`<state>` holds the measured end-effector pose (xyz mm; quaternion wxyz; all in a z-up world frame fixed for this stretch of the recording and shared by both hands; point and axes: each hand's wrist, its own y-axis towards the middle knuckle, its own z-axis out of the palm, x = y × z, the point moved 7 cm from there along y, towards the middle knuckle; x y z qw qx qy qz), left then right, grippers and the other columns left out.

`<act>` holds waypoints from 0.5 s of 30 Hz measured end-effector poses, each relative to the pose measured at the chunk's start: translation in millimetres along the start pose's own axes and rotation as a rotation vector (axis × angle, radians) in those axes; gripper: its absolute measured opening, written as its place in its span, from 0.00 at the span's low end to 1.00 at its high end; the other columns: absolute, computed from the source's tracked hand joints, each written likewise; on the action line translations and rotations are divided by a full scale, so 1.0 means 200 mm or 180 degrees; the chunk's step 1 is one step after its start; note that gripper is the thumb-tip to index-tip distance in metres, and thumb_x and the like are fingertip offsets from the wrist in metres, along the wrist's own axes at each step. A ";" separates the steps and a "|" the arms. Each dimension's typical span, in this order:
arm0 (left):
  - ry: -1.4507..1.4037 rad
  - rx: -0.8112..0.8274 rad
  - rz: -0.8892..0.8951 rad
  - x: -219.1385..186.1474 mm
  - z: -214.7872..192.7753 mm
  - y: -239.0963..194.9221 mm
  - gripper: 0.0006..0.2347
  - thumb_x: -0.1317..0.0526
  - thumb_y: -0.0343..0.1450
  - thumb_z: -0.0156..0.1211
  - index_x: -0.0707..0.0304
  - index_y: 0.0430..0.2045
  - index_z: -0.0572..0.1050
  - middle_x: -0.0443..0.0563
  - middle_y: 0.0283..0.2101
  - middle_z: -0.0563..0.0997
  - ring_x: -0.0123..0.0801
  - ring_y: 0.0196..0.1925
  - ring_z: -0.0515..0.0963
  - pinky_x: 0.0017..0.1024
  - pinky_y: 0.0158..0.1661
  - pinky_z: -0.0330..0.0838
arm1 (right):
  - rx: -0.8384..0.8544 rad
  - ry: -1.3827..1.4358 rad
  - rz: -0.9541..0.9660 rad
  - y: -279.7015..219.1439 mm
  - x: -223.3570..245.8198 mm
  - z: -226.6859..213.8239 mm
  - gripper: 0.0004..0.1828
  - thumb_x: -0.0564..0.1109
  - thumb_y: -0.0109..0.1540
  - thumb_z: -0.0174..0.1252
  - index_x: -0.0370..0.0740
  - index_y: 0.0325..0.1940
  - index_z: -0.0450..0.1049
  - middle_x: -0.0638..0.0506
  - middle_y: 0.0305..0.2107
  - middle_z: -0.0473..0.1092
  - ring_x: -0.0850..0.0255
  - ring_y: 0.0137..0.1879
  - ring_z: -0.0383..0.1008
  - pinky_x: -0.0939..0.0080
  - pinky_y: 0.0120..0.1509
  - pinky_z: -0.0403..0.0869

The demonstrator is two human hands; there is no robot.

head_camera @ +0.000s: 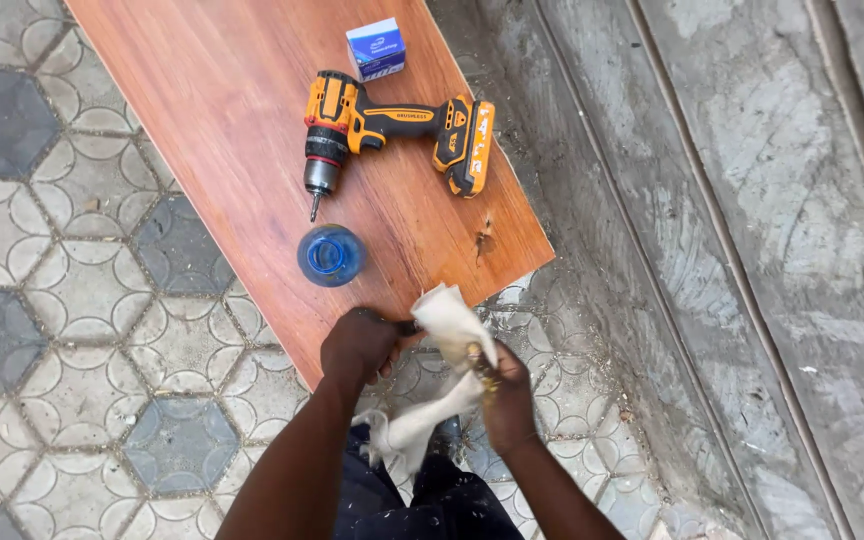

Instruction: The person sands the edge of a wooden board using a sanding block, then wipes the surface with a white cloth. A cordless drill and a blue plastic bottle are visible on the board during the process.

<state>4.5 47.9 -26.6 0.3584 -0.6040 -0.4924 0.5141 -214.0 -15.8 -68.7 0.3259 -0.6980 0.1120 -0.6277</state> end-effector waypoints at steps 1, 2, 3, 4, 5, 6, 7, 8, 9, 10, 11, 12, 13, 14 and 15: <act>0.0027 0.0017 0.0026 0.00 0.00 0.00 0.24 0.42 0.64 0.69 0.59 0.06 0.70 0.47 0.11 0.74 0.33 0.12 0.70 0.28 0.27 0.67 | -0.0037 0.0011 -0.0016 0.00 0.03 -0.03 0.17 0.50 0.60 0.64 0.34 0.45 0.79 0.48 0.24 0.75 0.60 0.27 0.72 0.62 0.31 0.72; 0.0078 0.0028 0.0066 0.00 0.00 -0.01 0.24 0.41 0.66 0.65 0.59 0.07 0.71 0.47 0.12 0.75 0.32 0.13 0.71 0.28 0.28 0.67 | -0.0055 0.0801 0.0383 -0.01 0.01 -0.04 0.17 0.45 0.61 0.62 0.35 0.51 0.76 0.44 0.37 0.75 0.53 0.40 0.74 0.52 0.46 0.74; 0.0129 0.0040 0.0105 0.00 -0.01 -0.02 0.24 0.40 0.67 0.62 0.58 0.09 0.72 0.47 0.12 0.76 0.32 0.14 0.72 0.29 0.30 0.68 | -0.0065 0.1597 0.0770 -0.03 0.00 -0.04 0.20 0.40 0.61 0.60 0.36 0.57 0.73 0.40 0.49 0.76 0.46 0.53 0.76 0.42 0.60 0.76; 0.0164 0.0043 0.0136 0.04 0.00 0.05 0.24 0.40 0.67 0.62 0.58 0.09 0.72 0.47 0.12 0.76 0.32 0.14 0.72 0.29 0.30 0.68 | -0.0087 0.1625 0.0739 -0.05 0.06 -0.05 0.20 0.40 0.61 0.60 0.36 0.57 0.73 0.40 0.49 0.76 0.46 0.53 0.76 0.42 0.60 0.76; -0.0107 0.0182 0.0463 0.05 0.03 0.11 0.18 0.45 0.64 0.62 0.58 0.08 0.74 0.49 0.11 0.75 0.33 0.12 0.72 0.28 0.24 0.67 | -0.0174 0.1673 0.0667 -0.08 0.12 -0.07 0.17 0.42 0.65 0.55 0.38 0.58 0.73 0.39 0.52 0.75 0.46 0.56 0.76 0.39 0.66 0.72; -0.0376 0.0331 0.0776 0.08 0.05 0.16 0.13 0.51 0.60 0.61 0.58 0.08 0.77 0.52 0.09 0.74 0.34 0.09 0.72 0.28 0.19 0.65 | -0.0263 0.1719 0.0606 -0.12 0.17 -0.08 0.14 0.43 0.70 0.50 0.41 0.59 0.73 0.38 0.56 0.74 0.46 0.60 0.76 0.37 0.72 0.68; -0.0340 0.0341 0.0795 0.15 0.08 0.21 0.13 0.51 0.60 0.61 0.58 0.08 0.77 0.52 0.09 0.74 0.34 0.09 0.72 0.28 0.19 0.65 | -0.0287 0.1748 0.0585 -0.20 0.22 -0.09 0.14 0.43 0.70 0.50 0.41 0.59 0.73 0.38 0.56 0.74 0.46 0.60 0.76 0.37 0.72 0.68; -0.0897 0.0445 0.0885 0.19 0.09 0.26 0.12 0.55 0.63 0.63 0.63 0.13 0.77 0.55 0.11 0.75 0.35 0.09 0.71 0.28 0.17 0.63 | -0.0321 0.1734 0.0568 -0.25 0.27 -0.08 0.16 0.43 0.70 0.48 0.41 0.61 0.71 0.39 0.58 0.73 0.46 0.62 0.74 0.35 0.74 0.66; -0.1453 0.0555 0.0971 0.23 0.10 0.32 0.11 0.58 0.66 0.64 0.68 0.18 0.77 0.59 0.14 0.77 0.35 0.08 0.70 0.27 0.14 0.61 | -0.0356 0.1721 0.0552 -0.30 0.33 -0.08 0.18 0.44 0.71 0.46 0.41 0.64 0.70 0.41 0.60 0.71 0.47 0.65 0.71 0.34 0.76 0.63; -0.1409 0.0558 0.0991 0.27 0.05 0.32 0.11 0.58 0.66 0.64 0.68 0.18 0.77 0.59 0.14 0.77 0.35 0.08 0.70 0.27 0.14 0.61 | -0.0371 0.1762 0.0530 -0.37 0.40 -0.04 0.18 0.44 0.71 0.46 0.41 0.64 0.70 0.41 0.60 0.71 0.47 0.65 0.71 0.34 0.76 0.63; -0.1189 0.0040 0.0997 0.32 -0.05 0.33 0.13 0.53 0.64 0.68 0.62 0.32 0.77 0.58 0.31 0.79 0.42 0.33 0.75 0.35 0.36 0.65 | -0.0469 0.1824 0.0508 -0.45 0.47 0.00 0.20 0.45 0.71 0.44 0.44 0.67 0.68 0.42 0.62 0.69 0.46 0.67 0.69 0.32 0.76 0.62; -0.0956 -0.0477 0.1012 0.37 -0.14 0.33 0.23 0.48 0.62 0.73 0.55 0.47 0.77 0.58 0.47 0.82 0.48 0.57 0.79 0.42 0.58 0.70 | -0.0571 0.1897 0.0483 -0.53 0.54 0.03 0.21 0.45 0.71 0.41 0.47 0.69 0.65 0.43 0.65 0.66 0.46 0.69 0.67 0.30 0.77 0.60; -0.0905 -0.0476 0.1044 0.33 -0.20 0.15 0.23 0.48 0.62 0.73 0.55 0.47 0.77 0.58 0.47 0.82 0.48 0.57 0.79 0.42 0.58 0.70 | -0.0589 0.1948 0.0458 -0.60 0.57 0.04 0.21 0.45 0.71 0.41 0.47 0.69 0.65 0.43 0.65 0.66 0.46 0.69 0.67 0.30 0.77 0.60; -0.1038 -0.1016 0.1467 0.27 -0.33 -0.05 0.33 0.52 0.58 0.77 0.57 0.57 0.67 0.63 0.55 0.72 0.57 0.62 0.72 0.50 0.63 0.66 | -0.0724 0.2138 0.0421 -0.67 0.61 0.05 0.19 0.47 0.72 0.43 0.46 0.66 0.68 0.45 0.62 0.69 0.49 0.67 0.69 0.33 0.76 0.63; -0.1173 -0.1553 0.1893 0.21 -0.46 -0.27 0.46 0.57 0.55 0.82 0.59 0.67 0.58 0.67 0.63 0.62 0.66 0.68 0.65 0.58 0.67 0.63 | -0.0859 0.2327 0.0384 -0.74 0.64 0.06 0.17 0.49 0.72 0.45 0.45 0.63 0.71 0.47 0.60 0.71 0.53 0.65 0.72 0.37 0.74 0.66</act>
